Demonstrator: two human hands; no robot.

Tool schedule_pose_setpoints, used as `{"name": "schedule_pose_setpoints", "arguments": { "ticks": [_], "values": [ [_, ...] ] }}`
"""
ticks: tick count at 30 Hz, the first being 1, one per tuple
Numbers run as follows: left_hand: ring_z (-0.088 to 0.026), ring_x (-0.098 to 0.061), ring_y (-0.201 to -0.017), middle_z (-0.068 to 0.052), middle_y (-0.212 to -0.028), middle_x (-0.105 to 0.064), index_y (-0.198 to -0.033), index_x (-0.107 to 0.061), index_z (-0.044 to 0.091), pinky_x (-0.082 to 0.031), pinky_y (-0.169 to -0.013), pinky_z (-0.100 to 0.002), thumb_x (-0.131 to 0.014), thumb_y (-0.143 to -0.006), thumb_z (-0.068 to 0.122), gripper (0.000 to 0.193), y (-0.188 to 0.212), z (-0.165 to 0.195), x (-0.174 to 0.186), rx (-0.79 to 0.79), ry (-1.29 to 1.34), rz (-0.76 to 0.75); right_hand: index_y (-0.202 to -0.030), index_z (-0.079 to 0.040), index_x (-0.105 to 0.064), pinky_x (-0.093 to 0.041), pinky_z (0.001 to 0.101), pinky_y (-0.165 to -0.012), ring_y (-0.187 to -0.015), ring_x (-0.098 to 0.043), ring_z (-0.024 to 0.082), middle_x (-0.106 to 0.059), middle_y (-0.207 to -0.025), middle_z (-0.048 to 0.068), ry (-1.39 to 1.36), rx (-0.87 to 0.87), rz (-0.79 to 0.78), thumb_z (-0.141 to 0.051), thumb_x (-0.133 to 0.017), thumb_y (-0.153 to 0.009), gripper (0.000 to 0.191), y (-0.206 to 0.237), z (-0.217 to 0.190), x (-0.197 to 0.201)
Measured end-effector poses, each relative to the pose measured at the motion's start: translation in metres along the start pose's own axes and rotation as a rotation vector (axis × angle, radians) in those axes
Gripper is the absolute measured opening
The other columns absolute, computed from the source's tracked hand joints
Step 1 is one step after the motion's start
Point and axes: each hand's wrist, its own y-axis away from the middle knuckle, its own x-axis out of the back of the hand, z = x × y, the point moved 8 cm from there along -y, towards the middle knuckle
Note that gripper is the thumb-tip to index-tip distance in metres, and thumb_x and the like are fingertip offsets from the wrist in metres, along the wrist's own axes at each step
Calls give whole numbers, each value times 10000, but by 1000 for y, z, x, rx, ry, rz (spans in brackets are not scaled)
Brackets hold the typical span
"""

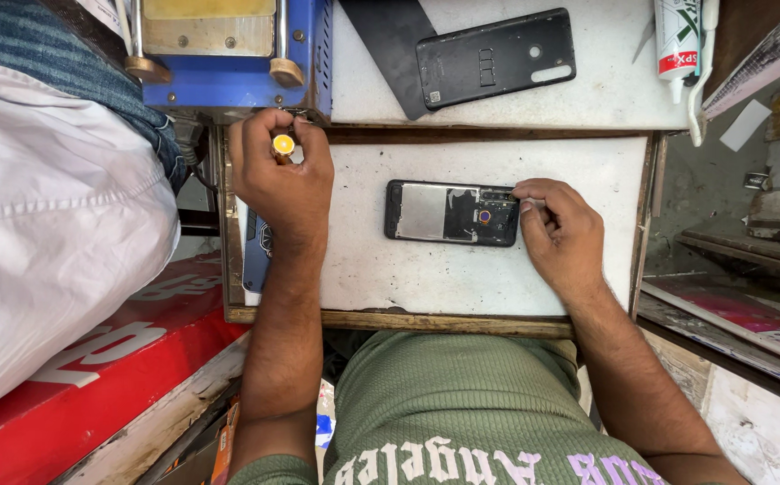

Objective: The person repairs a smartphone at a workbench. They use a screwdriver to unscrew the back of the phone, pry off the back cover, handle the camera module and internal components, and reassemble the phone by pressing the cover back on and tightening screws.

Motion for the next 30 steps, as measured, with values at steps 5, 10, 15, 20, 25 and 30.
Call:
{"name": "schedule_pose_setpoints", "arguments": {
  "ticks": [5, 10, 15, 20, 25, 30],
  "values": [
    [-104, -633, -727, -55, -940, -658, -1029, -680, -10, -494, -558, -244, -696, -985, -53, 63, 2, -10, 5, 66, 70, -7, -1114, -38, -707, -481, 179, -528, -675, -585, 25, -720, -1159, 89, 22, 8, -12, 20, -619, -996, 158, 5, 7, 2],
    [-138, -662, -784, -93, -989, -687, -1107, -693, -21, -517, -614, -269, -727, -974, -35, 138, 6, 1, 12, 51, 55, -39, -1115, -42, -708, -484, 182, -527, -675, -587, 28, -718, -1152, 91, 24, 6, -21, 18, -618, -989, 166, 8, 7, 14],
    [-211, -729, -950, -126, -1064, -692, -1119, -676, -18, -620, -770, -305, -769, -961, -27, 183, 5, 20, 13, -50, -2, -52, -1107, -44, -710, -480, 186, -535, -671, -578, 30, -721, -1155, 86, 34, 11, -18, 18, -621, -995, 156, 8, -2, 23],
    [-231, -743, -978, -129, -1090, -684, -1097, -706, -5, -657, -794, -308, -790, -964, -7, 158, 1, 28, 10, -145, -69, -33, -1115, -44, -708, -480, 179, -531, -680, -581, 26, -717, -1155, 83, 29, 12, -8, 19, -623, -991, 164, 7, -6, 27],
    [-225, -752, -957, -115, -1092, -686, -1093, -718, -9, -666, -775, -312, -798, -968, 11, 150, 1, 35, 12, -197, -165, -32, -1112, -47, -713, -466, 184, -535, -675, -571, 30, -719, -1144, 80, 35, 12, -3, 26, -621, -995, 166, 7, -9, 28],
    [-196, -754, -911, -100, -1082, -669, -1098, -689, -3, -666, -716, -288, -780, -980, 19, 150, 3, 41, 7, -236, -225, -56, -1104, -46, -714, -460, 187, -524, -665, -567, 25, -723, -1150, 80, 40, 17, 11, 32, -624, -983, 170, 11, -8, 30]
  ]
}}
